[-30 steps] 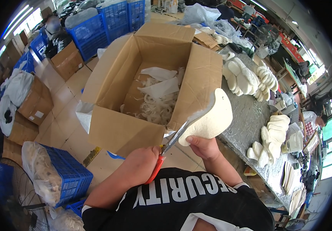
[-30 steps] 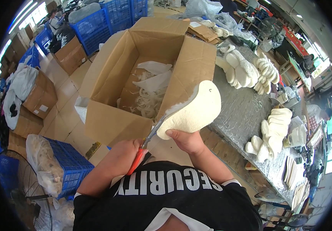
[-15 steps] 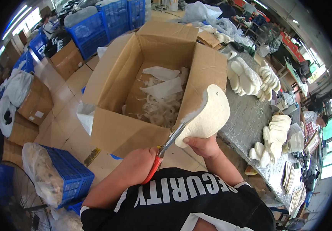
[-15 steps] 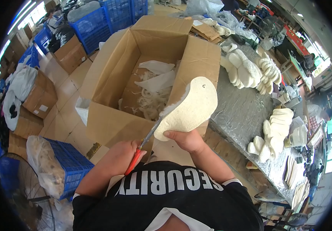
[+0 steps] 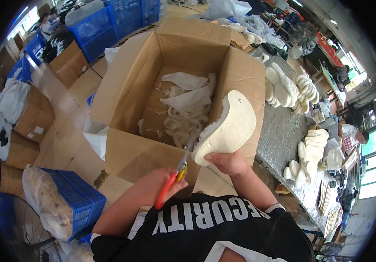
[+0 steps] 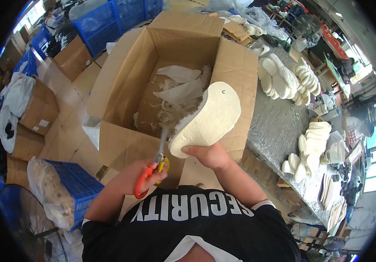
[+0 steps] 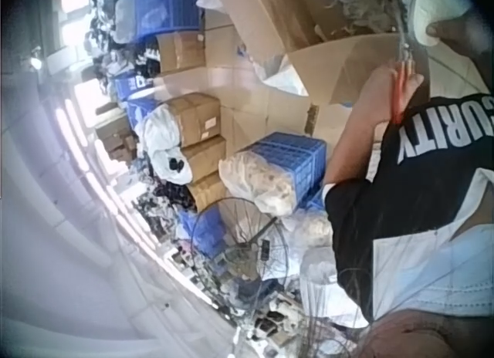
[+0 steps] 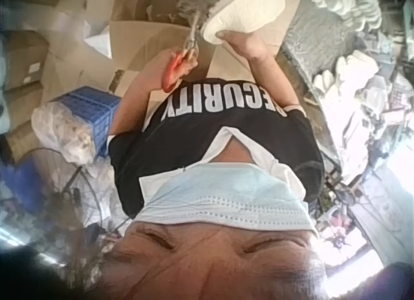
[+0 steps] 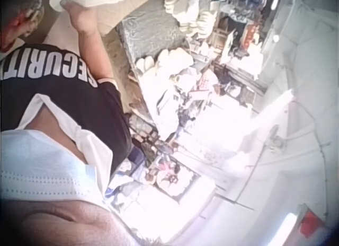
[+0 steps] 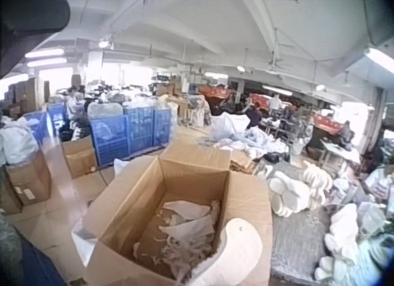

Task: Trimming excess material from fuzzy insoles using scissors, bundling them with rubber bands, and writing on a batch slip.

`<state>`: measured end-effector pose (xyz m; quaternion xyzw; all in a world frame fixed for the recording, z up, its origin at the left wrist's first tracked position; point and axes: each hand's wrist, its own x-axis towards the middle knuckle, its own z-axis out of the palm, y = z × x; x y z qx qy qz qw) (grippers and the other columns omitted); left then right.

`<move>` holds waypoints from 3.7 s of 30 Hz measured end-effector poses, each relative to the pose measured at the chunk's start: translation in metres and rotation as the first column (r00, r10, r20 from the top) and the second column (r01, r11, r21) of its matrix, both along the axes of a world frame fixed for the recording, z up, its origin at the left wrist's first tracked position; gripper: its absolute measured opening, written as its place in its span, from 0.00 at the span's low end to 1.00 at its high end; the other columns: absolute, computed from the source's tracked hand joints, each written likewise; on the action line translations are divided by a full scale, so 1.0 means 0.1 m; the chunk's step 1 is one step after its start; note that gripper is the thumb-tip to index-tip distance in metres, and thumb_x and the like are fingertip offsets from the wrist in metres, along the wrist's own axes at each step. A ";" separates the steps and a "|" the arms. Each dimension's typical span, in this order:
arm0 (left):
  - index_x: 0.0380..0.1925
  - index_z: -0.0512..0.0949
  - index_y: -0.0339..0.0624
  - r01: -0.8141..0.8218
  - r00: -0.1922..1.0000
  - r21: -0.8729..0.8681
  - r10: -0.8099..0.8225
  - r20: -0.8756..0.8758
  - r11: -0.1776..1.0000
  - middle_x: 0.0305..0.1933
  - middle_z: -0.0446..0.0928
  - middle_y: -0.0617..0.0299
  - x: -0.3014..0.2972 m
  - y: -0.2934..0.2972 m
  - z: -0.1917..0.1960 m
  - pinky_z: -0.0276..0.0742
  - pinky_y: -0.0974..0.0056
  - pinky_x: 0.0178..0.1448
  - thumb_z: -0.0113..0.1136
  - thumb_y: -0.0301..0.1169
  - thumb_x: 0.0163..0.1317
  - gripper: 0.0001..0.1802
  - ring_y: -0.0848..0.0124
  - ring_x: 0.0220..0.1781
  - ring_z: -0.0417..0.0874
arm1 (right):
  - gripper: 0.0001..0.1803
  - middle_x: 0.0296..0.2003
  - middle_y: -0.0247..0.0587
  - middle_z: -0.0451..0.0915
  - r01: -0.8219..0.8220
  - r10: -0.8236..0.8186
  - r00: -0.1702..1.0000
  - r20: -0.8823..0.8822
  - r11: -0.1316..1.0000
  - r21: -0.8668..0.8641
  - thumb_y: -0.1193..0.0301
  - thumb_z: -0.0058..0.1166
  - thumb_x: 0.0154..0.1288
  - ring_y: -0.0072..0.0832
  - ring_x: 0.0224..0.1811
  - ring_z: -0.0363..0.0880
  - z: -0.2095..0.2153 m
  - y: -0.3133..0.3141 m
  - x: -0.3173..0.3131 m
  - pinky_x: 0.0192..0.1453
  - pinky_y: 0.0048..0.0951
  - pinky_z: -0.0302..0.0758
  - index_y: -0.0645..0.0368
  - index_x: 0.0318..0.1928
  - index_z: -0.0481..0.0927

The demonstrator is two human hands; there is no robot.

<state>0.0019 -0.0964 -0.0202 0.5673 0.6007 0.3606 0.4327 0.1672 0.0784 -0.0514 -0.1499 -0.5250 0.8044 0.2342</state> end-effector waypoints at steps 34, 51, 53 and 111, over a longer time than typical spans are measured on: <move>0.27 0.74 0.33 0.081 0.905 -0.290 -0.192 -0.379 0.954 0.21 0.73 0.66 1.17 1.41 0.69 0.71 0.74 0.29 0.74 0.30 0.44 0.18 0.80 0.24 0.74 | 0.29 0.44 0.49 0.80 -0.300 -0.066 0.338 0.939 0.938 0.174 0.54 0.55 0.58 0.36 0.37 0.82 -1.64 0.38 3.36 0.46 0.37 0.75 0.57 0.55 0.72; 0.35 0.72 0.35 0.529 0.842 -0.334 -0.531 0.092 0.780 0.22 0.74 0.60 4.12 5.22 0.56 0.68 0.73 0.20 0.58 0.32 0.61 0.11 0.76 0.19 0.74 | 0.18 0.39 0.46 0.81 0.643 -0.713 0.421 0.561 0.671 0.369 0.69 0.57 0.59 0.33 0.40 0.80 -1.02 0.45 4.73 0.47 0.31 0.75 0.62 0.49 0.75; 0.37 0.71 0.36 0.537 0.830 -0.263 -0.444 0.339 0.802 0.27 0.75 0.56 4.43 5.75 0.33 0.68 0.75 0.21 0.55 0.33 0.63 0.11 0.75 0.21 0.73 | 0.18 0.39 0.46 0.81 0.740 -0.706 0.298 0.642 0.596 0.312 0.69 0.58 0.58 0.31 0.38 0.80 -1.19 0.26 4.92 0.45 0.30 0.76 0.63 0.48 0.75; 0.41 0.75 0.34 0.731 0.662 -0.215 -0.599 0.450 0.647 0.37 0.77 0.65 6.26 3.92 -0.65 0.71 0.74 0.41 0.57 0.23 0.58 0.10 0.80 0.34 0.73 | 0.26 0.61 0.50 0.64 0.271 -0.991 -0.075 0.107 -0.124 -0.955 0.61 0.34 0.72 0.44 0.64 0.62 -1.52 0.92 5.76 0.69 0.47 0.58 0.65 0.63 0.58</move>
